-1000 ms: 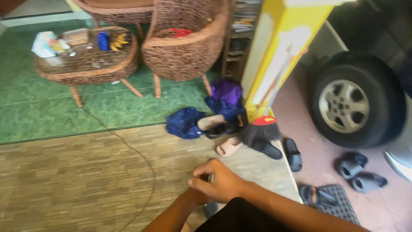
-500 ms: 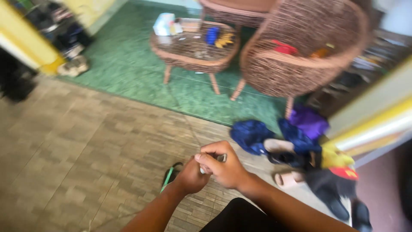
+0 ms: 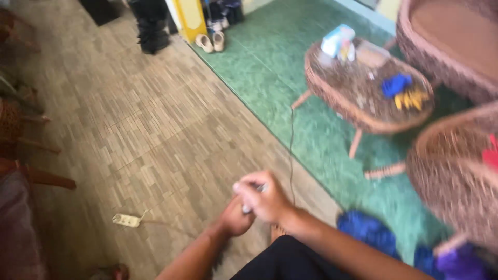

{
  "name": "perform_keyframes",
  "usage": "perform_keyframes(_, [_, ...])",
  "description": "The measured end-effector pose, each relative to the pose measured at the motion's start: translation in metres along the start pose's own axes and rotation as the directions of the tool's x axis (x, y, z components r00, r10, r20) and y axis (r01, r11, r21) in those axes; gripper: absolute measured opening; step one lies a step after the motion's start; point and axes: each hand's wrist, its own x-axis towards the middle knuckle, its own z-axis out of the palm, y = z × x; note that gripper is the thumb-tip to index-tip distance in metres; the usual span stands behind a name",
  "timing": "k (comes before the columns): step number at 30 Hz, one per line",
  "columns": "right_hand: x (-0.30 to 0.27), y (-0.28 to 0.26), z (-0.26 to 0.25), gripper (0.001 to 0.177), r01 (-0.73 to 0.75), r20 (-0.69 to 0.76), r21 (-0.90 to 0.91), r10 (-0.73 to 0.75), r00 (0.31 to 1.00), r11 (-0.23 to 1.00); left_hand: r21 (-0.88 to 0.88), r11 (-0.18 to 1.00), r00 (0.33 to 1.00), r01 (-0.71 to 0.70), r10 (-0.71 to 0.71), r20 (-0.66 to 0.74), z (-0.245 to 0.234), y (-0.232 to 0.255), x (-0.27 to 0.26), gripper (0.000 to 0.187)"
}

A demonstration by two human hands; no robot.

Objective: Repairing or assembling a handheld brush by attaching a handle to the brush head.

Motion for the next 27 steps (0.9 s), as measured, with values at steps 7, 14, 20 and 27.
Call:
perform_keyframes(7, [0.152,0.0,-0.029,0.029,0.011,0.201,-0.008,-0.009,0.98,1.0,-0.022,0.962,0.955,0.273,-0.274,-0.114,-0.088,-0.028,0.099,0.036])
perform_keyframes(14, [0.283,0.002,-0.019,0.03,0.114,0.33,-0.073,-0.084,0.94,0.991,-0.039,0.927,0.903,0.372,-0.372,-0.214,-0.168,-0.103,0.159,0.037])
perform_keyframes(20, [0.426,0.023,0.011,0.024,0.094,0.35,-0.124,-0.045,0.936,0.988,-0.207,0.936,0.904,0.285,-0.335,-0.267,-0.257,-0.209,0.213,0.039])
perform_keyframes(27, [0.615,0.035,0.056,0.032,0.018,0.402,-0.038,-0.001,0.916,0.999,0.069,0.97,0.928,0.232,-0.2,-0.314,-0.433,-0.244,0.294,0.039])
